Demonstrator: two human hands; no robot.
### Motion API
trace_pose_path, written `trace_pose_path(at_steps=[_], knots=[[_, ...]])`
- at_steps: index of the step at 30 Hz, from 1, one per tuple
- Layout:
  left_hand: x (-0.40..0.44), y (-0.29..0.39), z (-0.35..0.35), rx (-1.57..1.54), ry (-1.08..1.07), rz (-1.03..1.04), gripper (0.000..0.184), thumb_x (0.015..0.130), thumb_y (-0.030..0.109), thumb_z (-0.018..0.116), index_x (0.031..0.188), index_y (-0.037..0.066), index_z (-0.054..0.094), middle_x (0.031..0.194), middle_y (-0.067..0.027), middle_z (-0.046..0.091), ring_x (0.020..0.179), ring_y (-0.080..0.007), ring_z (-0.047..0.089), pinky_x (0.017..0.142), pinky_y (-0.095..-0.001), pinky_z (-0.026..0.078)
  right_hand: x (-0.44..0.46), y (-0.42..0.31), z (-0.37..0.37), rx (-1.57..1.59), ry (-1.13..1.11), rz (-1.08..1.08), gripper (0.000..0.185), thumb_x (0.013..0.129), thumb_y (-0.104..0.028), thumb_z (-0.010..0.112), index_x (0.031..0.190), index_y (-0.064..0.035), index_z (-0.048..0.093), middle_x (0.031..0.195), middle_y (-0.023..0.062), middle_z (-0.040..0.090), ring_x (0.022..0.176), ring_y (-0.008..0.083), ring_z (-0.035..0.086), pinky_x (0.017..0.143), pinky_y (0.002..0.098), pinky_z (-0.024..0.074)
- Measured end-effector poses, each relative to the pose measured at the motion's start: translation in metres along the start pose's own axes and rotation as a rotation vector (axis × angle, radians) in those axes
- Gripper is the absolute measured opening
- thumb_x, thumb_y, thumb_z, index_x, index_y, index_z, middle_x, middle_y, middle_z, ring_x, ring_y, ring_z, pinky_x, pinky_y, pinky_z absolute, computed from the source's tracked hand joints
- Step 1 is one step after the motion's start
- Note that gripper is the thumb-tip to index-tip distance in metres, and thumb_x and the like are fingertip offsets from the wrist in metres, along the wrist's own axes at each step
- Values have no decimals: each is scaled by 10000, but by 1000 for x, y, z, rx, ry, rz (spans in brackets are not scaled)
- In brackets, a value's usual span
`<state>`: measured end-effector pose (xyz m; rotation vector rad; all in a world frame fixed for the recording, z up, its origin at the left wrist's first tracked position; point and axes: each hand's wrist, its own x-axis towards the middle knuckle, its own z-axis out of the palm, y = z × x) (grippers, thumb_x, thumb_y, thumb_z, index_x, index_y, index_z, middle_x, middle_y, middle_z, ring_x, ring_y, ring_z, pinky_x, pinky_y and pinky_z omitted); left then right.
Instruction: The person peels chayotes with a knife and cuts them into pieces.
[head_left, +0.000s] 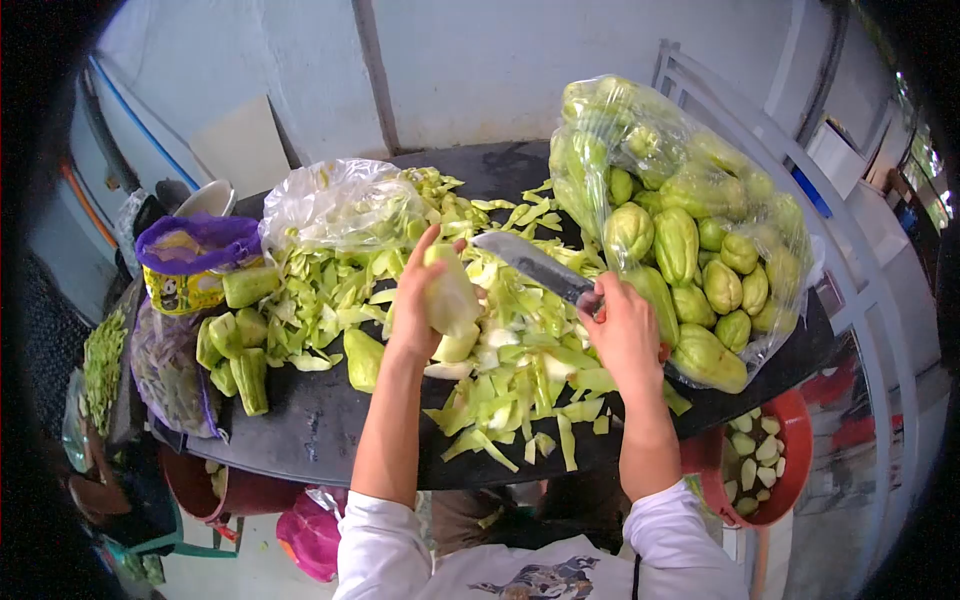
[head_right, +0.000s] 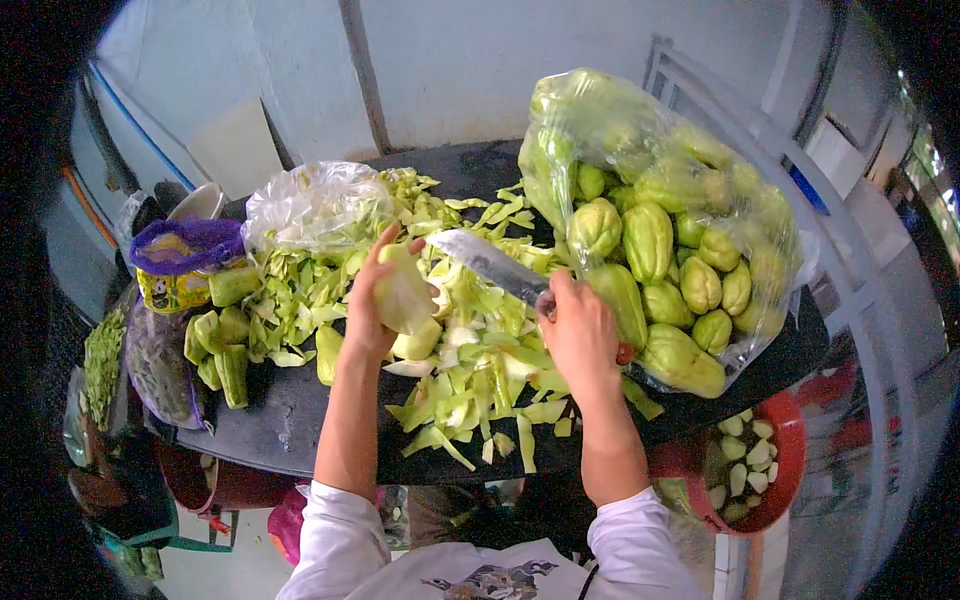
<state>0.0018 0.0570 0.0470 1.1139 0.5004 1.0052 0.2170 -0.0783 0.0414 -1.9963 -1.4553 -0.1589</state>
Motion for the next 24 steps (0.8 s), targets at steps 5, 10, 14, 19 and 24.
trace_pose_path(at_steps=[5,10,14,19,24], knots=[[-2,-7,-2,-585,-124,-126,646,903,410,494,1425,51,368,1287,-217,515,854,-308,637,724,-438,556,3,5,-1,-21,-3,48,300,744,-57,753,940,-58,526,763,106,621,682,308,636,637,438,486],[-26,-3,69,-623,-111,-282,521,905,384,489,1336,103,403,1172,-219,545,1042,-382,568,856,-594,492,6,18,9,-82,-179,26,365,834,-9,660,1178,-8,541,857,159,651,718,256,673,563,373,545],[-66,-14,154,-406,-352,-497,643,940,368,536,1473,127,268,1244,-224,529,1030,-413,609,822,-648,524,5,28,10,225,-201,108,294,911,-357,546,956,-67,562,834,160,639,791,357,648,656,445,507],[-104,-58,234,-384,-712,-911,576,979,403,481,1373,-3,372,1210,-215,556,961,-371,647,794,-475,575,1,22,10,-62,-198,4,459,856,-21,566,1311,-22,498,873,157,643,706,247,651,607,381,552],[-139,-114,285,-98,-913,-1124,536,986,435,466,1320,16,448,1148,-196,591,911,-362,662,818,-464,566,-4,28,12,-4,-20,-88,427,741,21,630,1156,32,533,832,194,635,689,307,672,542,405,529]])
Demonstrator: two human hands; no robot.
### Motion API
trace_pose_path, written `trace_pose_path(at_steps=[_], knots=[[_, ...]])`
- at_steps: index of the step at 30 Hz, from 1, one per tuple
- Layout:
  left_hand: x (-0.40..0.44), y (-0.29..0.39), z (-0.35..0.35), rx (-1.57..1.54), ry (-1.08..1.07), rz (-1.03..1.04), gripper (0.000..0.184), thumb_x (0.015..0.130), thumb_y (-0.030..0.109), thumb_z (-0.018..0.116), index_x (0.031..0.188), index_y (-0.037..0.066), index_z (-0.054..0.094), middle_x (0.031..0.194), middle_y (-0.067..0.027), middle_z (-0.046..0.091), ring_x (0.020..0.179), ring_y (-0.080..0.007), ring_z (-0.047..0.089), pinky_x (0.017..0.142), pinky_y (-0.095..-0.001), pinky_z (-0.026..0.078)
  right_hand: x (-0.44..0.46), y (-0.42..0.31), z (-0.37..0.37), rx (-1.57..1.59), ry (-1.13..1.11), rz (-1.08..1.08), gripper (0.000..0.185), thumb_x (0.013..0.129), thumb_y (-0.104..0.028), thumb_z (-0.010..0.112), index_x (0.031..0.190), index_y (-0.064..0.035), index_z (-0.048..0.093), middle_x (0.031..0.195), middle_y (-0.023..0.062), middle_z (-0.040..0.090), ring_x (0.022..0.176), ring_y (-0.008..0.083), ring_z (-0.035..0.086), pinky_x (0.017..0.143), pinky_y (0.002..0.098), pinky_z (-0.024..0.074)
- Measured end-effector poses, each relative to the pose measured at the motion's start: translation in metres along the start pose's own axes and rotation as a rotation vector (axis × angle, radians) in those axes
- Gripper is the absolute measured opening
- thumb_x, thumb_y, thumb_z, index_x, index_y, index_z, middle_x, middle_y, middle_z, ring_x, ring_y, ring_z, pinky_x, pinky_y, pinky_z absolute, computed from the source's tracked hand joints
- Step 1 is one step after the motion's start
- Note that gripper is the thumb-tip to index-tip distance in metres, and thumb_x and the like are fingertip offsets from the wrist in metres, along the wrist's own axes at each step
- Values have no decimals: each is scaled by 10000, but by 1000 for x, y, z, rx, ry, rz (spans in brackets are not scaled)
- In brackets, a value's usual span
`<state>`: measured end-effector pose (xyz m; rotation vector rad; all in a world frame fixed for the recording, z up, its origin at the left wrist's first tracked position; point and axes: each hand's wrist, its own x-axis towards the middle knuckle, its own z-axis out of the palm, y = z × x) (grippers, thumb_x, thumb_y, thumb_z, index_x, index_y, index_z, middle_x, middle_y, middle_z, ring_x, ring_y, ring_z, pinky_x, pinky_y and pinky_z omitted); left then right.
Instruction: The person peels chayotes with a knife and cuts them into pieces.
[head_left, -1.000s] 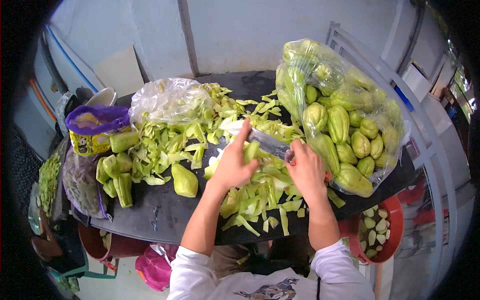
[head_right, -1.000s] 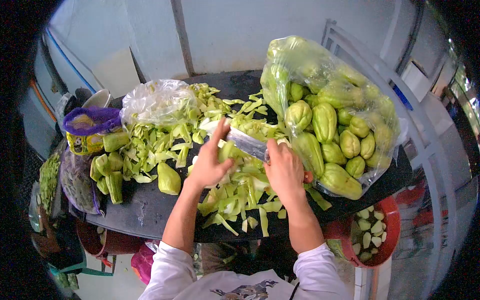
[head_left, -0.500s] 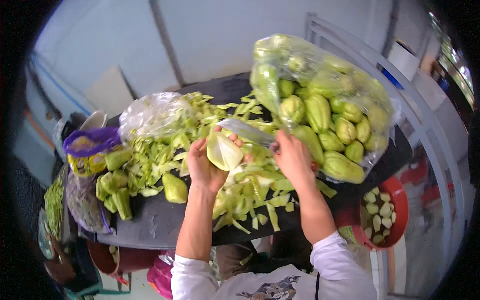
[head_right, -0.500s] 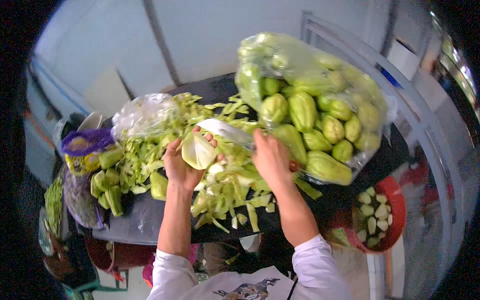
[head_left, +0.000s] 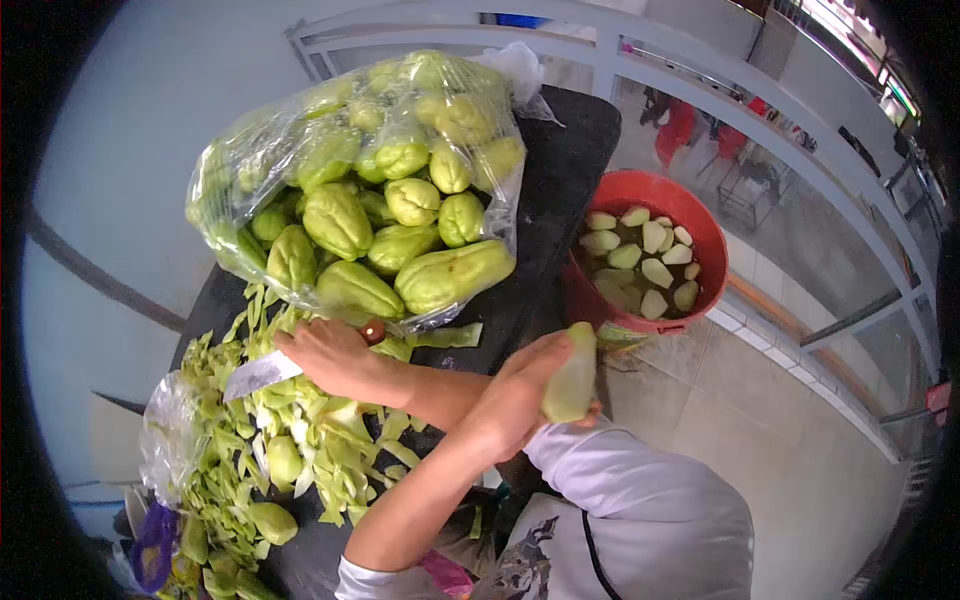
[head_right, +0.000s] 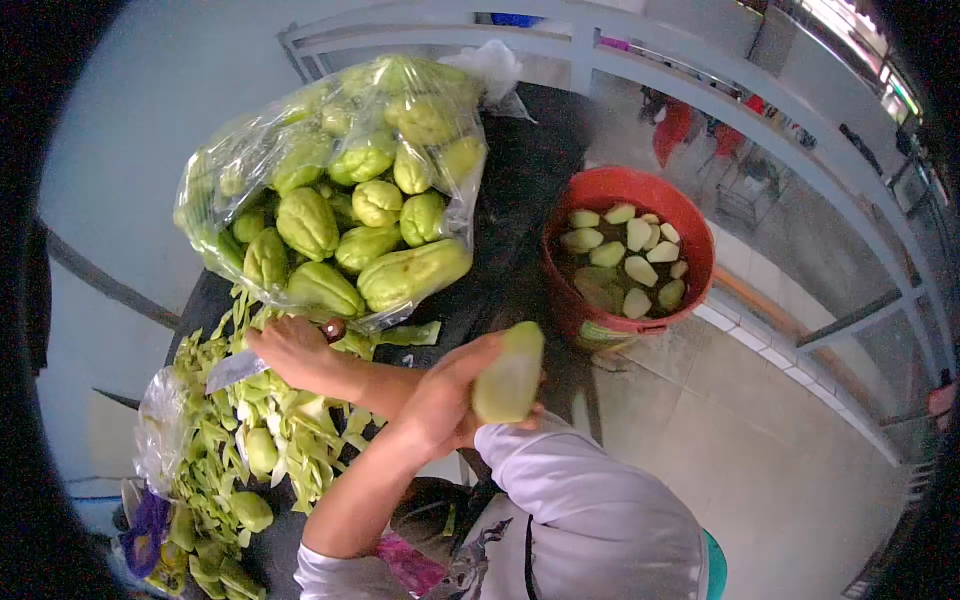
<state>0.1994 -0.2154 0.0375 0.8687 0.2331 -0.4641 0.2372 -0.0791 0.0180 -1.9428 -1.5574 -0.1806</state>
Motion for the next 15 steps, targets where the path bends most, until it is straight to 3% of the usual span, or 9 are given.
trace_pose_path(at_steps=[3,5,8,11,15], knots=[[48,7,11,114,32,-111,558,998,448,452,1335,5,420,1138,-192,594,996,-368,636,851,-439,562,2,2,11,30,-40,-28,417,736,22,636,1140,36,534,833,197,638,696,308,678,546,409,530],[84,23,6,73,-75,84,656,993,476,455,1391,-35,351,1244,-240,534,1140,-390,564,957,-429,512,3,3,14,44,3,-20,412,735,10,643,1131,32,534,837,181,644,727,317,688,557,416,534],[78,48,-6,34,36,78,734,988,457,476,1435,-88,272,1444,-323,296,1259,-427,462,1083,-469,390,-4,4,12,13,72,-68,377,757,-14,636,1119,19,538,845,173,648,730,312,687,558,409,533],[44,59,-35,20,76,214,528,979,287,530,1347,-76,424,1218,-229,567,1046,-345,617,897,-439,521,-4,3,13,-11,47,-75,353,779,-32,626,1119,8,539,843,166,648,743,306,687,566,405,533],[-48,82,-51,265,268,470,515,952,254,534,1340,-75,452,1230,-256,593,1066,-344,629,895,-415,525,2,3,23,56,-84,51,348,791,-37,620,1129,-11,542,836,152,646,752,280,689,591,399,541]])
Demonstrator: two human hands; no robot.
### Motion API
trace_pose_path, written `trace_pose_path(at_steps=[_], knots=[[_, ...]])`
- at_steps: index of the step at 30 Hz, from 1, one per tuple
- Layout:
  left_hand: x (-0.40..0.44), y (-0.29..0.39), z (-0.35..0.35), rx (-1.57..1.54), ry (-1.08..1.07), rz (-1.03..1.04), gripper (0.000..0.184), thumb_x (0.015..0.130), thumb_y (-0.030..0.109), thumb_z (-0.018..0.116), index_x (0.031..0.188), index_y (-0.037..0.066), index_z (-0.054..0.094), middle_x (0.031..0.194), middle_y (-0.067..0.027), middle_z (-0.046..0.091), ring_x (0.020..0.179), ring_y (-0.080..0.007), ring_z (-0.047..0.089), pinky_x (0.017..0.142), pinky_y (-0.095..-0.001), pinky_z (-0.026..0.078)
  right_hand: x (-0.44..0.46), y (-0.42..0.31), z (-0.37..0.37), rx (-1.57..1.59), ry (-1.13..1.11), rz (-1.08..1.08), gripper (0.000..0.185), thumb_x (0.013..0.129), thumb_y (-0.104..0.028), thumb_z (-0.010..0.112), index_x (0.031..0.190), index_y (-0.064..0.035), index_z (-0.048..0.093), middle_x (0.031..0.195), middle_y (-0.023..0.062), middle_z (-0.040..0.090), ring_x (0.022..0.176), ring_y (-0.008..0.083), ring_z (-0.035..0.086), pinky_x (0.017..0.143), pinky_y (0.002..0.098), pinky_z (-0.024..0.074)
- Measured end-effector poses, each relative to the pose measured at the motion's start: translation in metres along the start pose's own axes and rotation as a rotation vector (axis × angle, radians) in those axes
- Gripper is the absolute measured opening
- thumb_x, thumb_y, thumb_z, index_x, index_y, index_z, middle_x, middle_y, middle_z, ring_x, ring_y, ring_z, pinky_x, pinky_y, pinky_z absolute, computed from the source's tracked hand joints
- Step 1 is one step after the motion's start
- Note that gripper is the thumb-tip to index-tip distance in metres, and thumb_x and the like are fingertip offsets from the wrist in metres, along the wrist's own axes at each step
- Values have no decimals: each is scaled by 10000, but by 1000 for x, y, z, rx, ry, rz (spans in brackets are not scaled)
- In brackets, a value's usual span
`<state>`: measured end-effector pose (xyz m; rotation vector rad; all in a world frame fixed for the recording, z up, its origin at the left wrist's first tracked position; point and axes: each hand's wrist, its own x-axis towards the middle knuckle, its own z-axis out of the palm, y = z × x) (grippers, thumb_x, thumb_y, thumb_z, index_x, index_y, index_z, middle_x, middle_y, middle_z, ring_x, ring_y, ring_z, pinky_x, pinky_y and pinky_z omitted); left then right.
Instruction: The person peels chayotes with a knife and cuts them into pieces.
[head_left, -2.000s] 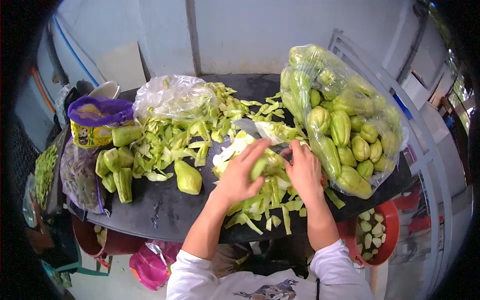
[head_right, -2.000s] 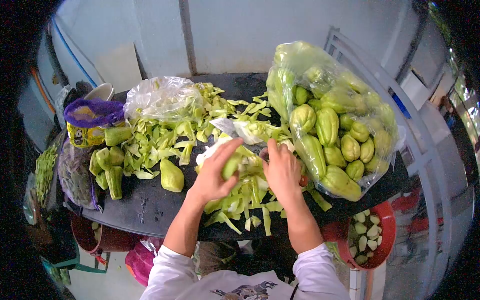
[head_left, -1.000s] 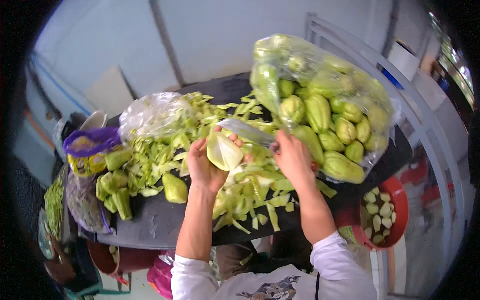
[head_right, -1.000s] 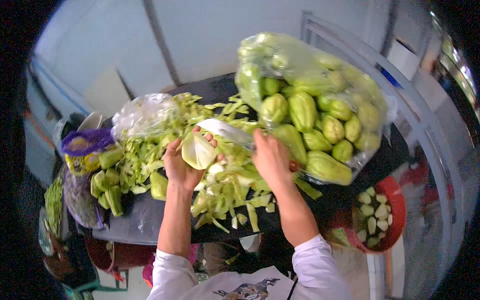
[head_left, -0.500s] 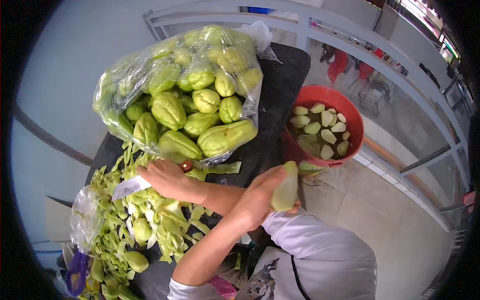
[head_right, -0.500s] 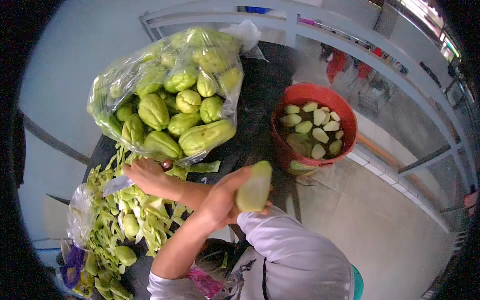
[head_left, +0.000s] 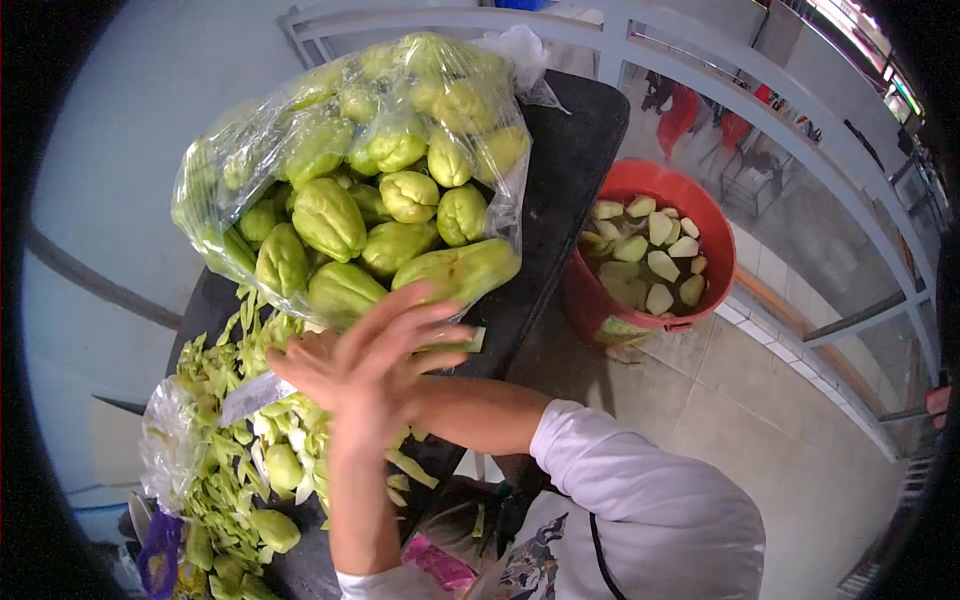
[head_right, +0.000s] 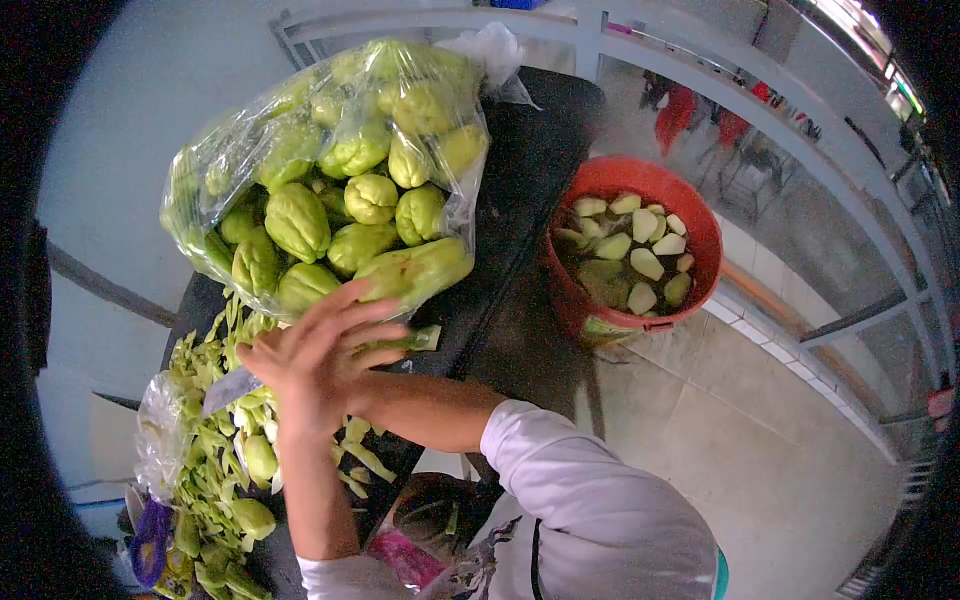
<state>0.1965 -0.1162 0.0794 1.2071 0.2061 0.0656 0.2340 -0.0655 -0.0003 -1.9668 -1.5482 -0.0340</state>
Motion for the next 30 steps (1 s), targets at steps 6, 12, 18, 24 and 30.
trace_pose_path(at_steps=[6,12,18,24,30], knots=[[-142,26,-127,468,825,490,522,953,354,539,1340,5,510,1076,-120,663,920,-196,649,742,-337,544,0,-2,-21,47,-55,-101,473,724,76,648,1182,8,553,839,169,628,695,250,658,556,378,558],[-236,-1,-185,655,1326,289,433,946,278,585,1285,9,572,1076,-127,666,938,-178,630,775,-328,510,4,1,-5,106,-14,-67,313,799,-64,643,1102,-9,591,764,141,641,710,307,660,617,451,534],[-238,-18,-183,1031,1227,117,491,858,186,698,1271,-40,563,1108,-214,664,962,-248,652,827,-351,505,7,-8,-22,159,-4,-3,234,790,-81,730,939,-53,552,802,100,695,673,258,685,614,393,534],[-204,-14,-179,1600,982,-147,693,756,215,740,1370,40,469,1234,-241,576,1117,-382,561,974,-431,448,7,-11,-20,240,103,-54,250,794,-99,743,929,-47,539,813,99,705,655,245,684,603,378,523],[-174,-18,-195,1686,847,-238,686,721,313,728,1314,50,505,1092,-217,605,1048,-395,571,937,-439,462,6,-24,-37,190,-38,15,256,793,-94,728,937,-37,524,841,117,694,756,335,680,690,436,527]])
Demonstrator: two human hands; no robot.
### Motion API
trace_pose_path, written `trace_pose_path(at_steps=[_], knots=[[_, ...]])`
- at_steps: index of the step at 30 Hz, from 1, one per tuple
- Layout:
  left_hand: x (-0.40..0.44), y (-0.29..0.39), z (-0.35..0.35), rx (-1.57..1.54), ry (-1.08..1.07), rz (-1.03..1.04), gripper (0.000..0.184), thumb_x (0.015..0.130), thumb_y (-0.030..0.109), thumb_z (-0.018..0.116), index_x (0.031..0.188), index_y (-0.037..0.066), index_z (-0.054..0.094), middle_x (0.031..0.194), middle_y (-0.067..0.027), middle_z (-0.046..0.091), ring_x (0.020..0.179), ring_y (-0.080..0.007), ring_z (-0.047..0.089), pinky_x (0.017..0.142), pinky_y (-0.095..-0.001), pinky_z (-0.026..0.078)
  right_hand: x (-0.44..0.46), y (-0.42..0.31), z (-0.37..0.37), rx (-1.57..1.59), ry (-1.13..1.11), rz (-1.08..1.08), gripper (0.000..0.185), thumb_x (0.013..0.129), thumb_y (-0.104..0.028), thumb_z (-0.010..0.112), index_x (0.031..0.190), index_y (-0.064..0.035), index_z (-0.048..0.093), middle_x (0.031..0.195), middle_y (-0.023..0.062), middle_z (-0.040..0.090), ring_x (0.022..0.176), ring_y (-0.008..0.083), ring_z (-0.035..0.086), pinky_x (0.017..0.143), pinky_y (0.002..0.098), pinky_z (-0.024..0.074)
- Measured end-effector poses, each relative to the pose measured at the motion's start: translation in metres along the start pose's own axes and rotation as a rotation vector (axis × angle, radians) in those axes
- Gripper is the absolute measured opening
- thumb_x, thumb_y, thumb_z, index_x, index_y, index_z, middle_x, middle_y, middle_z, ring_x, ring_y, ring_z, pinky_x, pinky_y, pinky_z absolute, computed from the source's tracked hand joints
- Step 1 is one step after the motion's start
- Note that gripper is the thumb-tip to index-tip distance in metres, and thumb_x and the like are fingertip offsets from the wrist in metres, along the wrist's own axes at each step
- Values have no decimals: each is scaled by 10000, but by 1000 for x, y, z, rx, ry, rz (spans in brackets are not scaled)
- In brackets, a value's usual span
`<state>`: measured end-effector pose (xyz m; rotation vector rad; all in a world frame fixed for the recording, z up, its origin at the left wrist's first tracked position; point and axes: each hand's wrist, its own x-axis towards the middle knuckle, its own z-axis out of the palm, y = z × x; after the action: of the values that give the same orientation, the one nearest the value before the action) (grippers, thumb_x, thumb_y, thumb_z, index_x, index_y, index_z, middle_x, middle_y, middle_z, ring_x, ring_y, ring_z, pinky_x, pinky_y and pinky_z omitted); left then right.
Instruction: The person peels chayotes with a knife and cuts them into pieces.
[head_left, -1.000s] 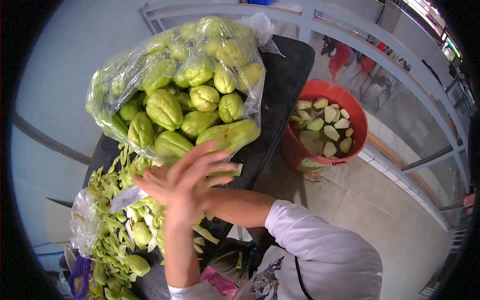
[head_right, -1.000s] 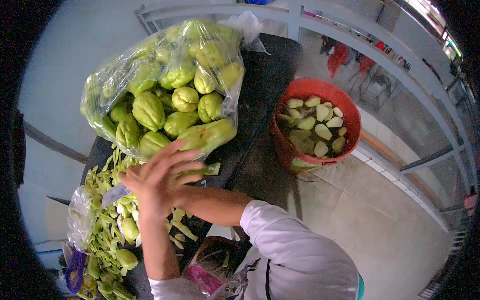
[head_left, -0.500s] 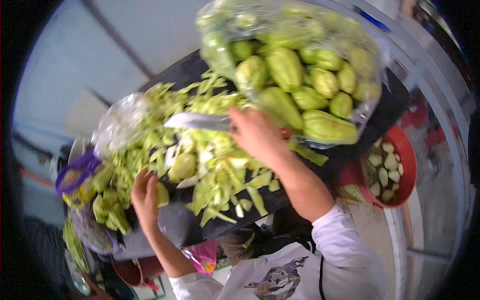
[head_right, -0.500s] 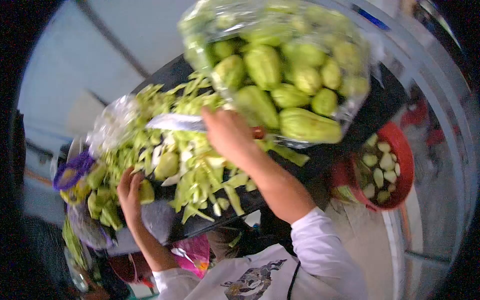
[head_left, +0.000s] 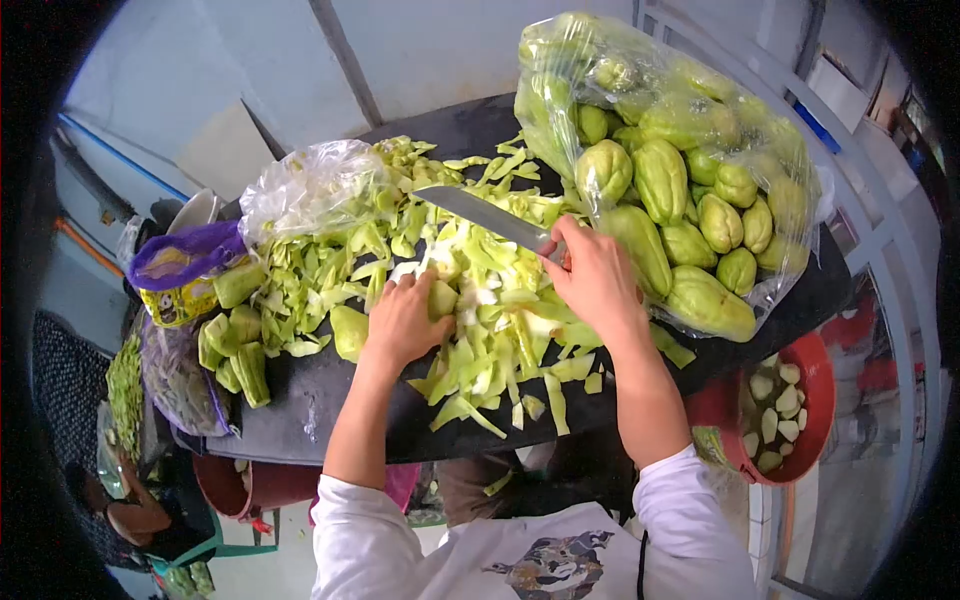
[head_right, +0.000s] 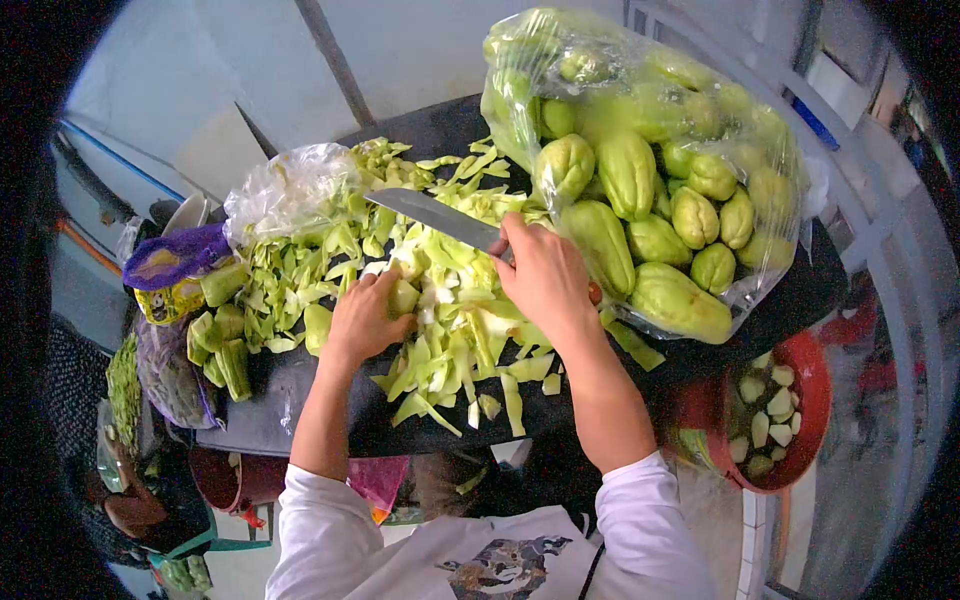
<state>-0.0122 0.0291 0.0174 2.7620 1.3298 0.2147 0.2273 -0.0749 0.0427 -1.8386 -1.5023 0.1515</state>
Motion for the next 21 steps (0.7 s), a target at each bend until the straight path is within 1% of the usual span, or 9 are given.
trace_pose_path(at_steps=[5,10,12,14,16,17,18,20,21], knots=[[6,-5,-7,-128,49,10,575,720,229,698,1235,14,559,961,-221,658,905,-367,649,830,-455,516,1,6,4,67,15,-23,258,793,-101,732,932,-37,525,832,117,694,734,322,681,673,431,523],[23,-39,-5,-530,156,-144,511,790,183,636,1237,-39,524,1054,-241,648,844,-371,672,722,-422,565,0,9,7,143,55,-64,243,793,-103,734,917,-46,533,812,126,692,709,315,681,650,430,519],[22,-36,-10,-1341,48,-417,467,841,147,581,1254,-56,503,1193,-243,613,868,-386,674,733,-486,576,0,6,5,131,68,-85,205,815,-85,714,907,-13,545,722,123,668,605,271,645,559,397,475],[28,-41,-11,-1438,-1,-415,474,901,206,538,1281,-70,471,1276,-250,562,979,-402,644,775,-545,569,-1,1,4,121,66,-75,187,837,-98,696,903,-10,545,713,129,662,603,276,642,555,399,470],[25,-21,-30,-2290,259,-339,556,950,342,481,1316,-74,439,1238,-271,568,1039,-397,613,826,-515,561,-2,-1,5,109,58,-63,174,858,-111,678,900,-8,544,704,135,657,601,282,640,552,402,466],[23,-12,-41,-2337,168,-293,632,981,455,387,1355,-54,413,1229,-285,561,1045,-410,600,867,-495,546,-1,-1,8,117,57,-79,176,892,-151,644,910,-8,542,696,155,655,636,321,651,573,434,474],[29,-15,-34,-2343,178,-287,632,981,455,387,1355,-54,413,1229,-285,561,1045,-410,600,867,-495,546,0,-2,9,125,53,-100,195,925,-191,609,920,-9,540,687,174,653,672,361,662,593,467,483],[43,-29,-11,-2345,-179,-297,638,969,474,409,1411,15,400,1301,-285,521,1043,-406,594,902,-493,520,-3,-7,9,209,0,-85,200,942,-195,586,911,-4,535,669,173,641,644,352,652,578,458,471],[46,-22,-8,-2387,-151,-271,576,972,428,399,1415,61,412,1310,-269,519,1071,-384,588,880,-459,526,-5,-10,10,295,-49,-57,211,958,-200,563,902,0,530,650,172,629,616,343,642,562,449,459]])
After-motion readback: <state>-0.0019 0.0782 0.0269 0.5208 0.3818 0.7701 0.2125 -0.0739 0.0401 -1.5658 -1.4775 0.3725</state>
